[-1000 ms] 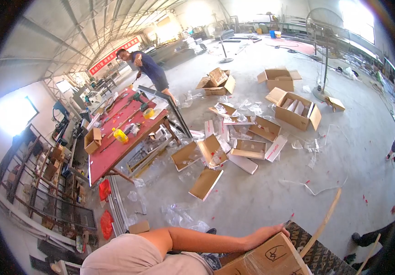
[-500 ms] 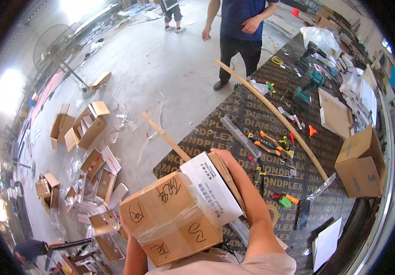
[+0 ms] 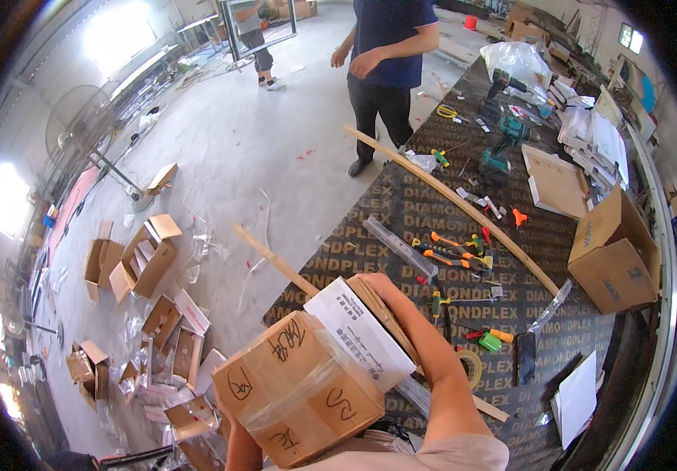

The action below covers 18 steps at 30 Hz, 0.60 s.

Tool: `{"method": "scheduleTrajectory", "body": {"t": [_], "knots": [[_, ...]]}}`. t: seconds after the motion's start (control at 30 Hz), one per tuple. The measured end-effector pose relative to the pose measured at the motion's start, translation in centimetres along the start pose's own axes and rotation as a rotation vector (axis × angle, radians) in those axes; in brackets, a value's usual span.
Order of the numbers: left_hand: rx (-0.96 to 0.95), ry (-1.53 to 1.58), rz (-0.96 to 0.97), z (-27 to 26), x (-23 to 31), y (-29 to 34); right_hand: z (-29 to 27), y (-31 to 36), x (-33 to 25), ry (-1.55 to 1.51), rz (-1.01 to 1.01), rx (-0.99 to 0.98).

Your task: Packing small metal parts into boxes and sealing them with tape in a fabrication shop.

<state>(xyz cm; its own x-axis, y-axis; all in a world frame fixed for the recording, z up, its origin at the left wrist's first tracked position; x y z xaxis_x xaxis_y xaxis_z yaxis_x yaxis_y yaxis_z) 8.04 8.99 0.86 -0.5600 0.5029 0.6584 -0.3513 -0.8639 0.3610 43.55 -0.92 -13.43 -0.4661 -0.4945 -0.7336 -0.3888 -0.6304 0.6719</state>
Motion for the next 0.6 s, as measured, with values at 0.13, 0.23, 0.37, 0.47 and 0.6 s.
{"method": "scheduleTrajectory", "body": {"t": [0.13,0.23,0.37,0.47,0.6], "knots": [[-0.089,-0.077,0.034,0.2,0.1,-0.4,-0.5,-0.7,0.4,0.175,-0.032,0.027],[-0.059,-0.139,0.064,-0.3,0.4,-0.6,-0.9,-0.9,1.3,0.152,0.032,0.062],[0.018,-0.121,0.031,-1.2,0.0,-1.3,-1.9,-1.8,2.1,0.204,0.003,0.073],[-0.088,-0.170,-0.007,0.5,0.7,-2.0,-1.7,-2.5,2.3,0.243,-0.026,0.065],[-0.070,-0.171,-0.104,-9.6,-1.9,-4.5,-2.9,-3.5,3.5,0.286,-0.041,0.082]]}}
Point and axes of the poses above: each hand's wrist, its own y-axis away from the middle knuckle, its own z-axis out of the palm, x = y × z, the point moved 10 cm from there along -y, towards the middle knuckle, and after that the axes turned 8 degrees about z, right-handed, at the moved point
